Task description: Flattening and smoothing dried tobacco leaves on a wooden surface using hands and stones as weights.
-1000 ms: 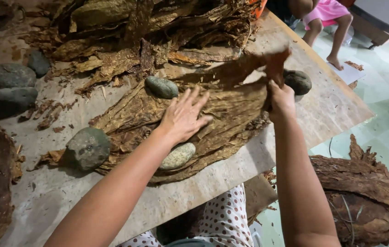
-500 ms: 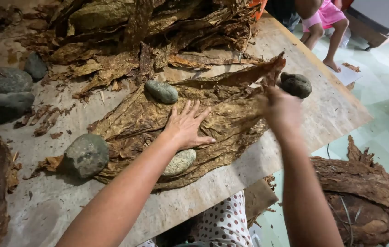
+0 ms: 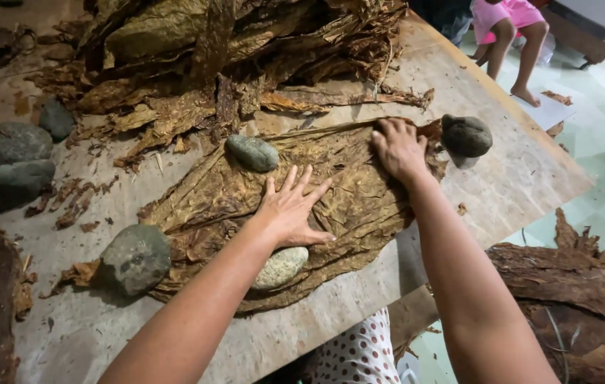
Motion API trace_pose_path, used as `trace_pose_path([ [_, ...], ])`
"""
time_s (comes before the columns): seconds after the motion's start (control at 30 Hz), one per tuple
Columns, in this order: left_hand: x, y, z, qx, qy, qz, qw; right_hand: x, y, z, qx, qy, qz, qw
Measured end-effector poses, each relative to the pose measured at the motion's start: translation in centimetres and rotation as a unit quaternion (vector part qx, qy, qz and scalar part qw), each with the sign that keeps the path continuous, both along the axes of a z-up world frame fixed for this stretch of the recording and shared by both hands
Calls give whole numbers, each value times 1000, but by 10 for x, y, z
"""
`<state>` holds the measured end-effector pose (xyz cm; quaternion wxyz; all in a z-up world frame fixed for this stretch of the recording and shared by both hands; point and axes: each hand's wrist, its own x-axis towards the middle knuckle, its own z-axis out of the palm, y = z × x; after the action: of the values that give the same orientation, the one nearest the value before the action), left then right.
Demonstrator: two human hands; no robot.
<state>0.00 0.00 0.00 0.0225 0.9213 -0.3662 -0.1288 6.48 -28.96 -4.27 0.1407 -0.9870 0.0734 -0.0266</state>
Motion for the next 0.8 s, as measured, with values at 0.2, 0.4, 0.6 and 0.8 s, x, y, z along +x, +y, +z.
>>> trace_pose_path([
  [0.2,-3,0,5,-16,14,7,1000,76,-59,-42,76,-45,-98,991],
  [0.4,-5,0,16,-24,35,18,999,76,-46,-16,47,-71,-106,991],
  [0.6,23,-20,52,-25,39,48,998,48,-53,24,-19,-1,-36,999],
  [0.8,147,-89,-16,-180,-139,90,970,24,-54,43,13,-87,11,996],
])
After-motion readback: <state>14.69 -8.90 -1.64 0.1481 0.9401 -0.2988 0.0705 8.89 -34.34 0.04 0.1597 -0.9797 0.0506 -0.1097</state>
